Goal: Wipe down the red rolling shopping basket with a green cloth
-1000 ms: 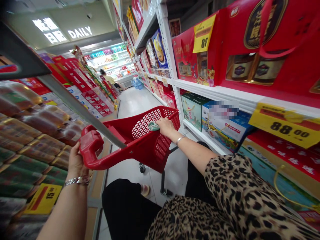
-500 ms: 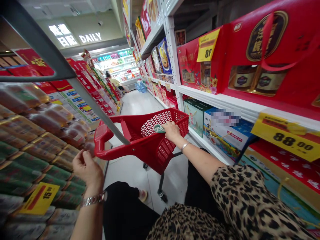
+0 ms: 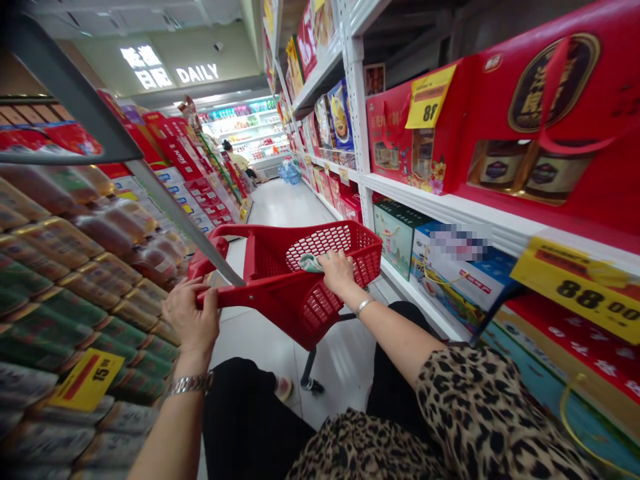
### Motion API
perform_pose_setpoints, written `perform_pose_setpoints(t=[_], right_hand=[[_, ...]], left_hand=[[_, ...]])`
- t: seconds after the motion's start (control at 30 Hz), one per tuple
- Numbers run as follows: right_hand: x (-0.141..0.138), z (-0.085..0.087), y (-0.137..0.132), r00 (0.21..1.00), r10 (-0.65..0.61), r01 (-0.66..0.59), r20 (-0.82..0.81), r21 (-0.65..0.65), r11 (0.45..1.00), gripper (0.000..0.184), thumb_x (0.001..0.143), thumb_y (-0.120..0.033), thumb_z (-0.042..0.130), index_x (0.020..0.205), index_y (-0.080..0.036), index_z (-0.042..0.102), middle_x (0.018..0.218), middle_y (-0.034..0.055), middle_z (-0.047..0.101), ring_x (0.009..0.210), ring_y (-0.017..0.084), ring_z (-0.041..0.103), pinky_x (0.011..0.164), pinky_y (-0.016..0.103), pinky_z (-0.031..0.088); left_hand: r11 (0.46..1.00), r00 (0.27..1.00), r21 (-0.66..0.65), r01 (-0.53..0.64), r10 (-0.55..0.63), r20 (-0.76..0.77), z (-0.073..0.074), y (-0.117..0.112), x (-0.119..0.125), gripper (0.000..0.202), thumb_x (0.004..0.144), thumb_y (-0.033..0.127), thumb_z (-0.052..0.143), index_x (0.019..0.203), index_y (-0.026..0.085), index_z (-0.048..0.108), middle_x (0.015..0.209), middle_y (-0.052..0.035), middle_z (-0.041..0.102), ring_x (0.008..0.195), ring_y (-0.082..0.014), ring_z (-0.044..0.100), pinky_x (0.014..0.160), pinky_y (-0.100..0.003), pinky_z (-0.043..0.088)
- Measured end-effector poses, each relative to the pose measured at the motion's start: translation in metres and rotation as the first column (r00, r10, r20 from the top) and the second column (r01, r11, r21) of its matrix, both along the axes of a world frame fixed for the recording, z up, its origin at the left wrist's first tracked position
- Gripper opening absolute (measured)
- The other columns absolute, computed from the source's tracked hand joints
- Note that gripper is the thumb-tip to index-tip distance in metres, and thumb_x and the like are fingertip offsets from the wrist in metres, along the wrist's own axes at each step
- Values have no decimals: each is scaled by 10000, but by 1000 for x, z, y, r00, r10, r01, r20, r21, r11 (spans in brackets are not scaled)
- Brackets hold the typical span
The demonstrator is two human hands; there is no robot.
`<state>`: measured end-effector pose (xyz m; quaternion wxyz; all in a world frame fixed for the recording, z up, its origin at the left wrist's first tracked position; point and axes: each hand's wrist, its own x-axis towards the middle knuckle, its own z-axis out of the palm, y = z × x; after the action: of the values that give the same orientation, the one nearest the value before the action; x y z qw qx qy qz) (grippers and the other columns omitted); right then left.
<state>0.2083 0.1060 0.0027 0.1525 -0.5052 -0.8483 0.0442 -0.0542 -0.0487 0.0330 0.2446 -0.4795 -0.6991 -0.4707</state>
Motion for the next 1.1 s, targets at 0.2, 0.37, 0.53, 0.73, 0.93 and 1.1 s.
perform_pose_setpoints(t=[0.2,0.37,0.53,0.73,0.93,1.1], right_hand=[[-10,1,-18,1000,5,-5,-9,31,1000,422,1017,-130,356,1280,-286,647,1264,121,595,1150,282,486,869,390,423],[-15,6,-28,1000,-17,17,2,5,1000,449,1049,-145,289,1287,-274,647,1242,134,583,1108,265,486,839,364,411],[-19,8,-33,1000,-16,16,-2,10,1000,422,1047,-139,321,1290,-276,638,1239,121,598,1111,261,501,850,367,404],[-24,5,-36,1000,2,-2,-3,28,1000,442,1047,-163,336,1368,-295,611,1278,118,611,1143,275,498,895,400,378],[-30,-6,-41,996,71,-66,-52,98,993,518,1011,-129,393,1474,-301,550,1304,122,616,1106,267,508,892,402,372],[-57,-11,-53,968,232,-208,-98,212,955,530,1010,-138,434,1498,-319,536,1392,104,592,1111,251,510,920,410,395]], left_hand=[[993,999,114,-36,39,-25,-1,5,-22,197,931,374,466,775,257,492,1058,-132,703,1191,-301,605,1099,-516,386],[993,995,89,-80,85,-54,-2,7,-33,179,943,314,432,785,257,494,1054,-112,710,1179,-266,622,1070,-453,418],[991,993,87,-105,109,-47,0,8,-38,145,929,271,438,799,241,497,1050,-103,704,1173,-252,628,1069,-440,431],[987,992,106,-125,126,-11,1,12,-45,124,883,215,430,768,252,453,1025,-94,693,1188,-249,619,1084,-443,443],[987,998,152,-55,52,27,3,13,-55,149,863,217,452,724,261,424,993,-111,680,1154,-274,617,1092,-482,438],[976,1000,216,-3,-1,20,3,12,-62,136,835,290,484,710,256,443,952,-127,680,1151,-308,612,1081,-525,430]])
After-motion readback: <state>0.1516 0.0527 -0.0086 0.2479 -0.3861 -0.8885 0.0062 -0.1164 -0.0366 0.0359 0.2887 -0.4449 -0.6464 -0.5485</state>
